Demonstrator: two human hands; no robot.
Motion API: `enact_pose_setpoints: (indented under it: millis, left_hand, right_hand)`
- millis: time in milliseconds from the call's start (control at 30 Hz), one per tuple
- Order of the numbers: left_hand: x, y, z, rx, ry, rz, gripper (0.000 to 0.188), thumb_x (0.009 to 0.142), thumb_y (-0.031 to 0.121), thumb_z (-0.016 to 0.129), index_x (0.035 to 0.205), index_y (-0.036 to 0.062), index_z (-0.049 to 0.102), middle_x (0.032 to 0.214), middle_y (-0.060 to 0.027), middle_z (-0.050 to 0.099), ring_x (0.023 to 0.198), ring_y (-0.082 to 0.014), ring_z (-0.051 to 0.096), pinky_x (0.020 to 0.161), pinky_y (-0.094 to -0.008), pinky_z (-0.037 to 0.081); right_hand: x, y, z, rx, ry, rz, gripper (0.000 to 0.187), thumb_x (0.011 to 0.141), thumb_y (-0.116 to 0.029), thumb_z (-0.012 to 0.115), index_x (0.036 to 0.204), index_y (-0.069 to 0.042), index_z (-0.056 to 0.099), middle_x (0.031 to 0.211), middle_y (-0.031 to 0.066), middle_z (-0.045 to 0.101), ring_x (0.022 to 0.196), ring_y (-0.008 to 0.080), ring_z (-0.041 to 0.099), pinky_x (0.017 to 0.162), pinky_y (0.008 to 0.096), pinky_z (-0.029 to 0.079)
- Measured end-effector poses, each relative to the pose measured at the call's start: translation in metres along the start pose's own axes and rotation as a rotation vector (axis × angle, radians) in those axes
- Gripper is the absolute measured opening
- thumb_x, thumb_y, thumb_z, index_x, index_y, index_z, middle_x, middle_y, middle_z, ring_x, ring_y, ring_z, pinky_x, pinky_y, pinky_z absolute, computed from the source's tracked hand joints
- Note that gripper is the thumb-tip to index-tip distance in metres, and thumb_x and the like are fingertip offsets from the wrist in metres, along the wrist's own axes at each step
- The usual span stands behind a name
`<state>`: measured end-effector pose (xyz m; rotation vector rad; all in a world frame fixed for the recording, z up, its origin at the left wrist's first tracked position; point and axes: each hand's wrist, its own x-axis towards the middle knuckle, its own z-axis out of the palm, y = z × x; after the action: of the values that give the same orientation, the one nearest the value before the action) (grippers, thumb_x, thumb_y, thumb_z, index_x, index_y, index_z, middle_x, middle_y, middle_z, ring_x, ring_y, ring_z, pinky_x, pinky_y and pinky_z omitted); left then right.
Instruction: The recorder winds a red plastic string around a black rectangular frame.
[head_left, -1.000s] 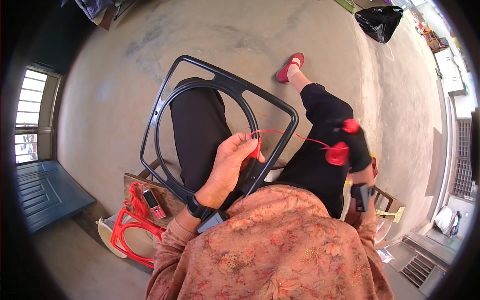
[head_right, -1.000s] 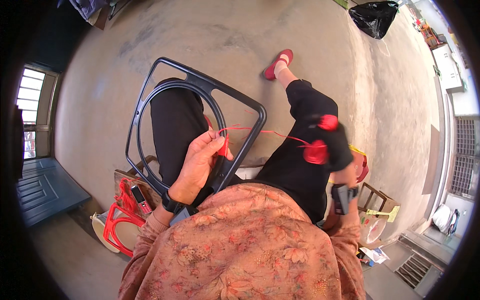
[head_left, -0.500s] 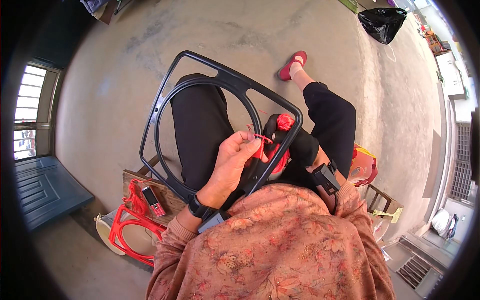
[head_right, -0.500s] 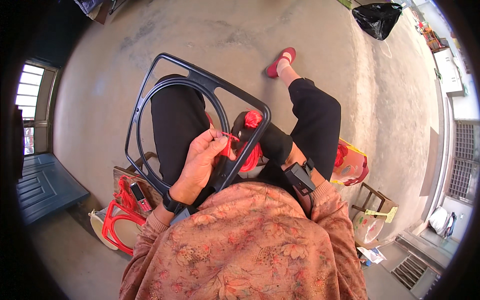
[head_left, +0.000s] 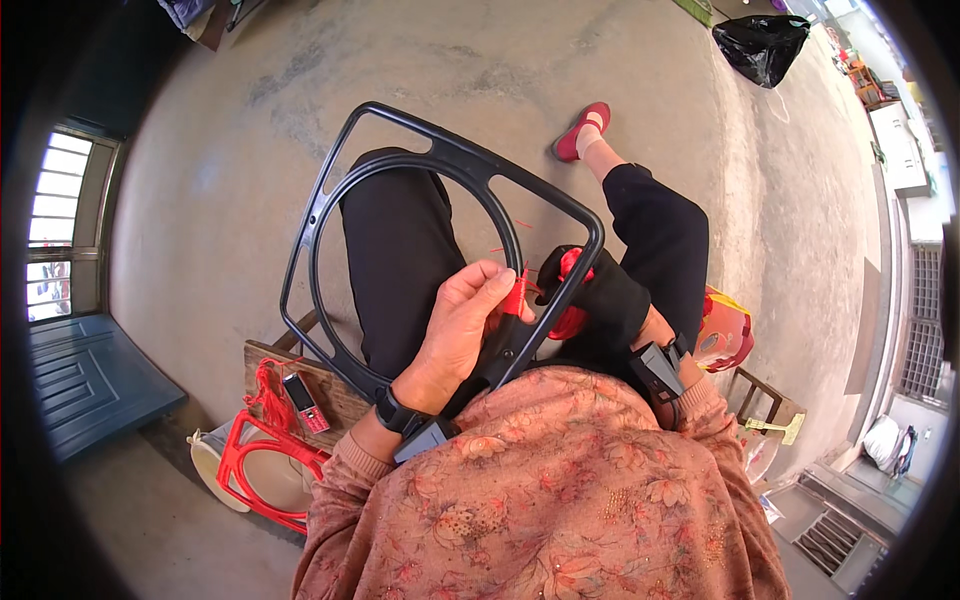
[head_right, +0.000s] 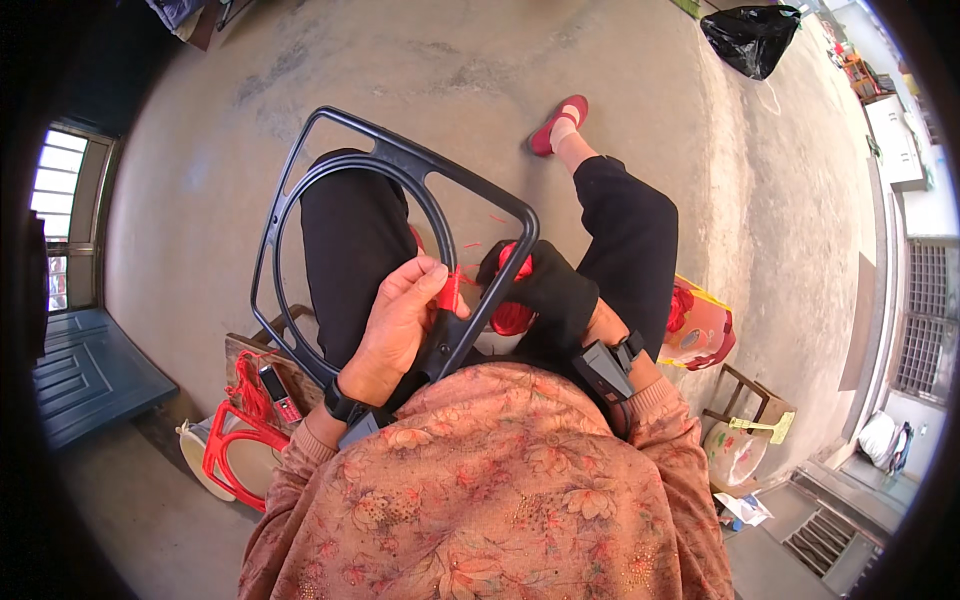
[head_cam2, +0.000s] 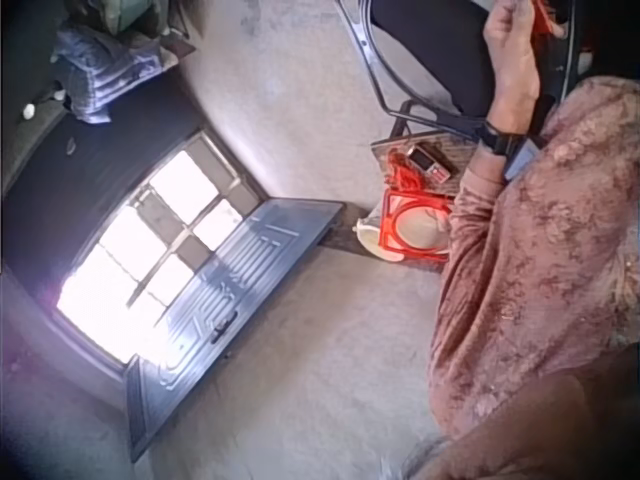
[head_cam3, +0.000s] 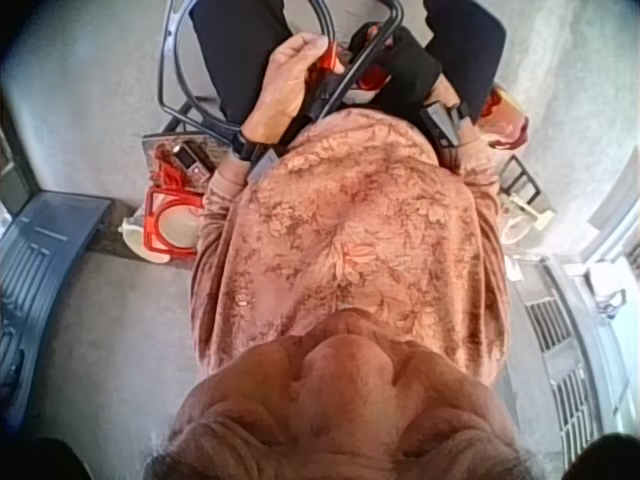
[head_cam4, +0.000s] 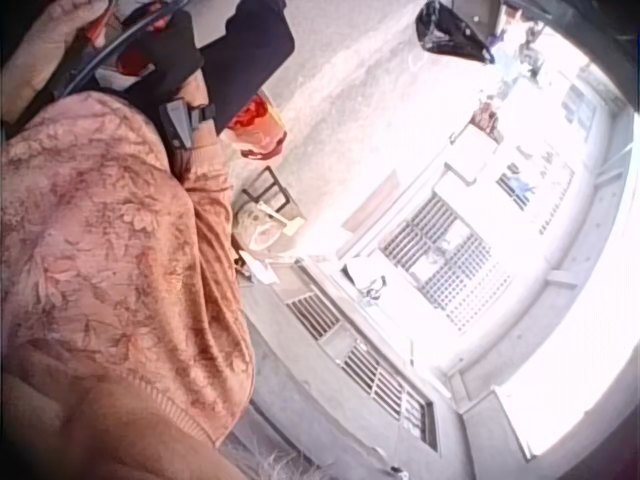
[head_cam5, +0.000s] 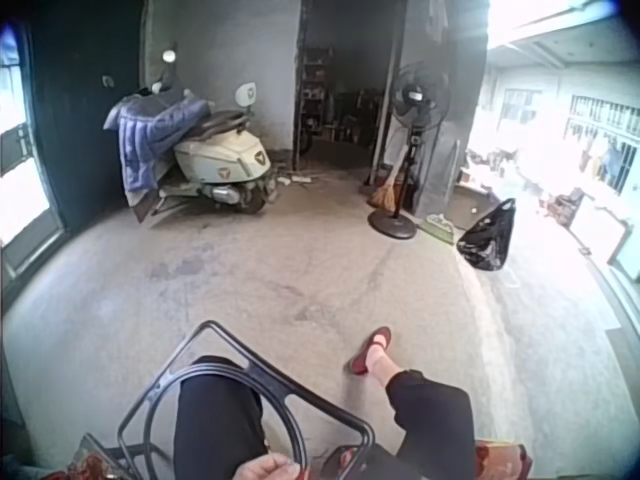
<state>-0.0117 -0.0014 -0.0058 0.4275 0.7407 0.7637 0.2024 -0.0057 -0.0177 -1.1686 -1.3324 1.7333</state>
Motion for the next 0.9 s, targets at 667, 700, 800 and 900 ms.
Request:
enact_pose_setpoints:
  millis: [667, 700, 800, 900]
  left_hand:
    - [0.002, -0.01, -0.003, -0.036, -0.078, -0.011, 0.021, 0.09, 0.015, 0.062, 0.105, -0.0005, 0.059, 0.081, -0.0063, 0.064, 0.077, -0.0145, 0.063, 0.073, -0.0276, 0.052]
    - [0.003, -0.015, -0.001, -0.108, 0.043, 0.058, 0.023, 0.089, 0.014, 0.064, 0.107, 0.0002, 0.059, 0.084, -0.005, 0.065, 0.082, -0.0139, 0.063, 0.078, -0.028, 0.051]
    - [0.002, -0.022, -0.004, -0.046, 0.047, 0.188, 0.024, 0.087, 0.011, 0.066, 0.108, 0.0019, 0.061, 0.092, -0.0019, 0.066, 0.091, -0.0121, 0.063, 0.086, -0.0279, 0.05]
    - [0.003, -0.025, -0.012, 0.035, -0.066, 0.238, 0.022, 0.089, 0.012, 0.064, 0.107, 0.0011, 0.063, 0.093, -0.0022, 0.067, 0.089, -0.0118, 0.064, 0.085, -0.0268, 0.05]
  right_hand:
    - [0.034, -0.068, 0.053, 0.977, 0.0, 0.053, 0.039, 0.089, -0.021, 0.06, 0.12, 0.003, 0.051, 0.105, 0.0132, 0.061, 0.092, 0.0202, 0.062, 0.081, 0.0331, 0.05]
    - [0.035, -0.069, 0.053, 1.086, -0.075, 0.103, 0.04, 0.089, -0.022, 0.06, 0.119, 0.003, 0.051, 0.104, 0.0137, 0.06, 0.092, 0.0209, 0.062, 0.081, 0.0342, 0.051]
    - [0.052, -0.036, 0.038, 1.148, -0.298, 0.057, 0.036, 0.089, -0.023, 0.06, 0.114, 0.002, 0.052, 0.107, 0.014, 0.06, 0.096, 0.0221, 0.061, 0.083, 0.0366, 0.051]
    - [0.066, -0.014, 0.028, 0.983, -0.359, -0.058, 0.029, 0.089, -0.017, 0.06, 0.109, 0.001, 0.053, 0.107, 0.014, 0.06, 0.098, 0.0232, 0.06, 0.085, 0.0366, 0.051]
